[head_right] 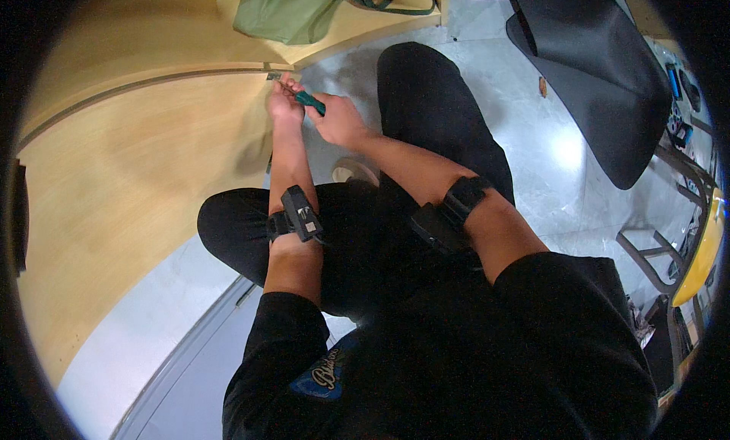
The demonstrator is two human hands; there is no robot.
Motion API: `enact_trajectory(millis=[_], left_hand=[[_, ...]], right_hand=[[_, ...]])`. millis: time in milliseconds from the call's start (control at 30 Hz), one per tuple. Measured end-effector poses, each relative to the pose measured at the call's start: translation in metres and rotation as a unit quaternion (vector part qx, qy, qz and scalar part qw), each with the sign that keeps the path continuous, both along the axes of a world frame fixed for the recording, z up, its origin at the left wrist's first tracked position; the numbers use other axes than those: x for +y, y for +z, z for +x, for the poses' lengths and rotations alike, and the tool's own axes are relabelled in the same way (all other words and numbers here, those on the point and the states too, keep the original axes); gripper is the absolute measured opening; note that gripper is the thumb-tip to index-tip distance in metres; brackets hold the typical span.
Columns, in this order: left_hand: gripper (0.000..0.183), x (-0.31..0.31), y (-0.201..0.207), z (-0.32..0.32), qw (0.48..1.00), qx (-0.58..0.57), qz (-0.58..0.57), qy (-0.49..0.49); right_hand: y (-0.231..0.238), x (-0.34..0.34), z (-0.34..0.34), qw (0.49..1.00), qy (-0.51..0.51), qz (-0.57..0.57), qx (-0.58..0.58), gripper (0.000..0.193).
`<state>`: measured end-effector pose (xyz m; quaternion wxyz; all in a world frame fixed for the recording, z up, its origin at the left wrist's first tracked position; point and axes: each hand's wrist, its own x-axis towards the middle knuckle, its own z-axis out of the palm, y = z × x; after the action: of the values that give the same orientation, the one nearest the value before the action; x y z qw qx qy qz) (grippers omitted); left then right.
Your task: The person is using a screwdriver to tighten or adjust the metal hinges on a wooden cabinet door while crouched on the floor.
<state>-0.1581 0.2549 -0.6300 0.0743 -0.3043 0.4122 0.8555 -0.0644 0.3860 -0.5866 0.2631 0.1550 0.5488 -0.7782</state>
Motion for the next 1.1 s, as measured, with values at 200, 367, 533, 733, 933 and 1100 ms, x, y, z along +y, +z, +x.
enact_trajectory(millis=[200,367,533,733,933,1100], left_hand=[[0.044,0.013,0.012,0.001,0.993,-0.017,-0.113,-0.042],[0.047,0.007,0.011,0.001,0.995,-0.036,-0.087,-0.029],[0.046,0.011,0.012,0.002,0.994,-0.029,-0.095,-0.046],[0.043,0.015,0.016,0.002,0.992,-0.022,-0.11,-0.054],[0.043,0.007,0.011,0.002,0.992,-0.023,-0.114,-0.055],[0.043,0.006,0.01,0.003,0.99,-0.03,-0.126,-0.052]], right_hand=[[0.003,0.0,0.006,0.868,-0.061,0.298,0.393,0.032],[-0.004,0.001,0.0,0.967,-0.043,-0.208,-0.136,0.024],[-0.002,0.002,0.002,0.951,-0.059,-0.268,-0.145,0.02],[-0.006,0.001,0.003,0.97,-0.073,-0.216,-0.084,0.02],[0.007,-0.001,0.004,0.953,-0.06,-0.253,-0.158,0.021],[-0.015,-0.006,0.005,0.978,-0.061,-0.188,-0.069,0.022]])
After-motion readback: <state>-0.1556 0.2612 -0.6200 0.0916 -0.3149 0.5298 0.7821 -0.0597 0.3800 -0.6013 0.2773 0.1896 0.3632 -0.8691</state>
